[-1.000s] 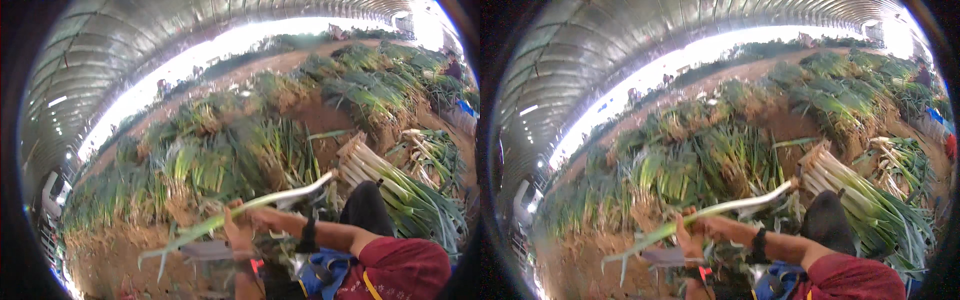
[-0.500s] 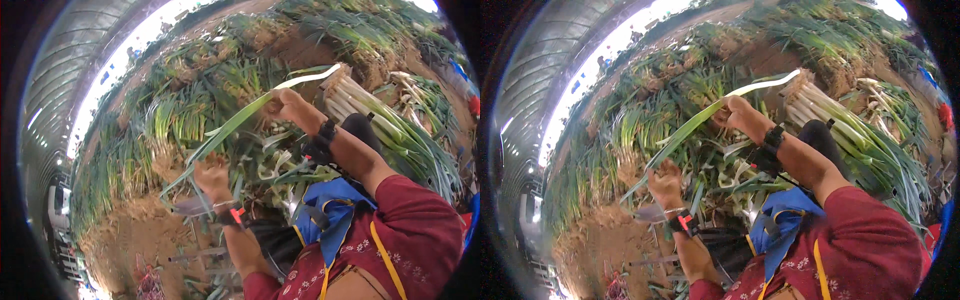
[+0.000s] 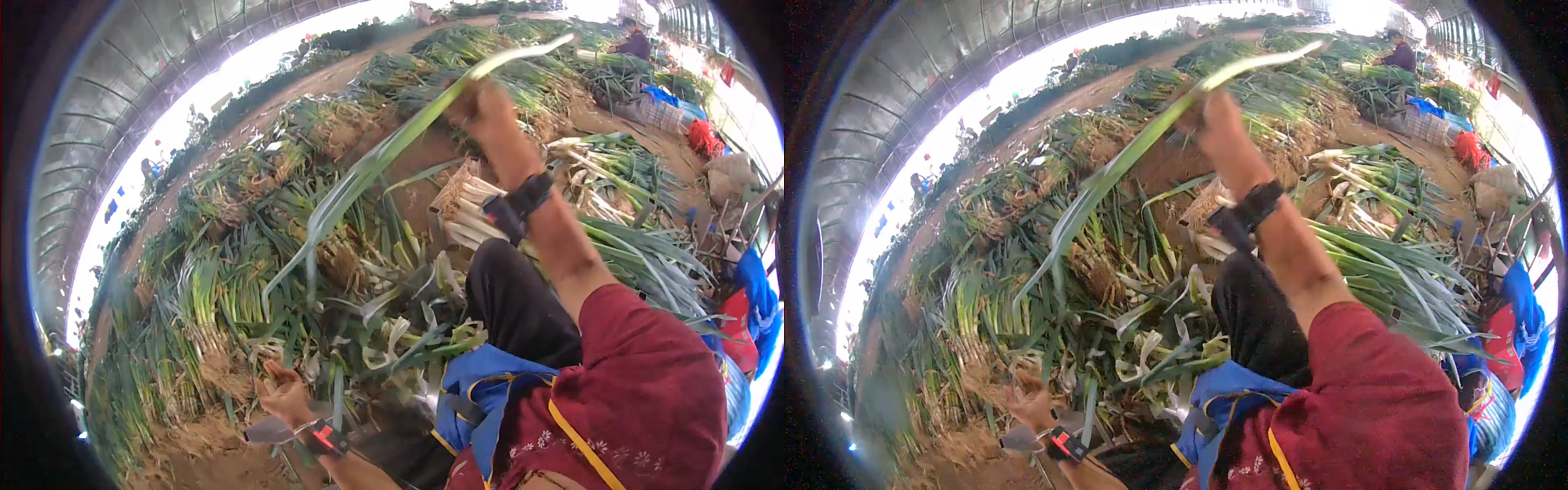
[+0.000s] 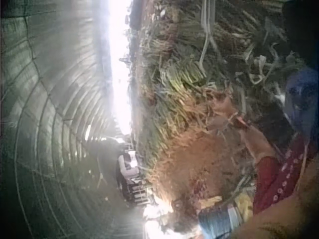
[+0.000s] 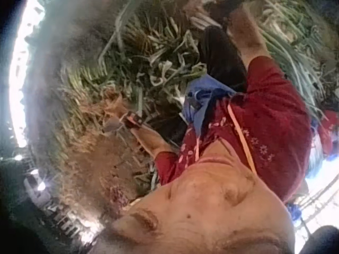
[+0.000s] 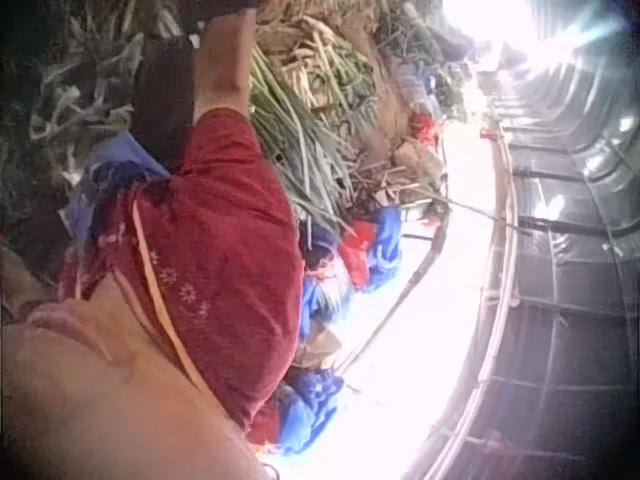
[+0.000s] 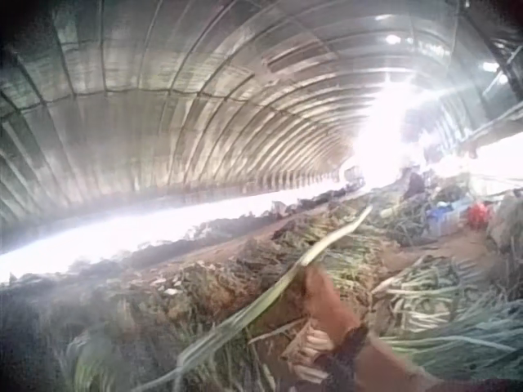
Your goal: The person is cleaning and peeling leeks in an agricultural processing facility.
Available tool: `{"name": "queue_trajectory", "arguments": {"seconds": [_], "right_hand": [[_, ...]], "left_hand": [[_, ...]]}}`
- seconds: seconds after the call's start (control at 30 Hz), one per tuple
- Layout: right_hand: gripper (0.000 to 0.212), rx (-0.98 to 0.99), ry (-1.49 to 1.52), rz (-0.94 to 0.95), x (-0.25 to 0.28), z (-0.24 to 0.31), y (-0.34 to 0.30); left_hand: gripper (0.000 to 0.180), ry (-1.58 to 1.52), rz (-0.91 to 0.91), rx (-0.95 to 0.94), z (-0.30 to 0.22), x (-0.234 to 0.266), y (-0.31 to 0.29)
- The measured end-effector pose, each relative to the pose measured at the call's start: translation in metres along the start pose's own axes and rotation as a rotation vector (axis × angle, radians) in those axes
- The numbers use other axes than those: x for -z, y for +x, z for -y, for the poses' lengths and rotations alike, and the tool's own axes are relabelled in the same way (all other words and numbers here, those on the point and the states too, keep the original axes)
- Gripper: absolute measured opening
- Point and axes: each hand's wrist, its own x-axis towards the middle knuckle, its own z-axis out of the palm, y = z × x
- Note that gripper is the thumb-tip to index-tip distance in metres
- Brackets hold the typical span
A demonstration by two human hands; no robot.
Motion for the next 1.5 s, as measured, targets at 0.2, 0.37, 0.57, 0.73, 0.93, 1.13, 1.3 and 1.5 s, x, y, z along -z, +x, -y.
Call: {"name": "queue_trajectory", "arguments": {"seconds": [0.2, 0.37, 0.57, 0.73, 0.93, 1.13, 1.3, 1.5], "right_hand": [[0.027, 0.342, -0.225, -0.067, 0.031, 0.124, 0.010], [0.016, 0.868, -0.770, -0.055, 0.001, 0.184, -0.022], [0.022, 0.965, -1.138, -0.084, 0.016, 0.213, -0.010], [0.030, 0.760, -1.725, 0.048, 0.081, 0.224, 0.034], [0.041, 0.264, -2.063, 0.420, 0.195, 0.140, 0.023], [0.047, -0.608, -2.078, 0.386, 0.241, 0.058, -0.081], [0.049, -0.409, -1.825, 0.423, 0.322, 0.045, -0.115], [0.048, -0.648, -1.683, 0.292, 0.315, 0.034, -0.122]], "left_hand": [[0.036, -0.014, -0.003, 0.059, 0.001, -0.002, 0.002], [0.029, 0.027, -0.003, 0.033, -0.007, 0.009, 0.003], [0.018, 0.202, 0.004, -0.022, -0.014, 0.019, 0.017], [0.010, 0.135, -0.085, 0.048, -0.006, 0.019, 0.028], [0.013, 0.173, -0.048, 0.036, -0.007, 0.029, 0.028], [0.013, 0.228, -0.101, 0.008, -0.008, 0.040, 0.028], [0.011, 0.147, -0.103, 0.076, 0.008, 0.042, 0.034], [0.014, 0.227, -0.106, 0.079, 0.016, 0.036, 0.030]]}}
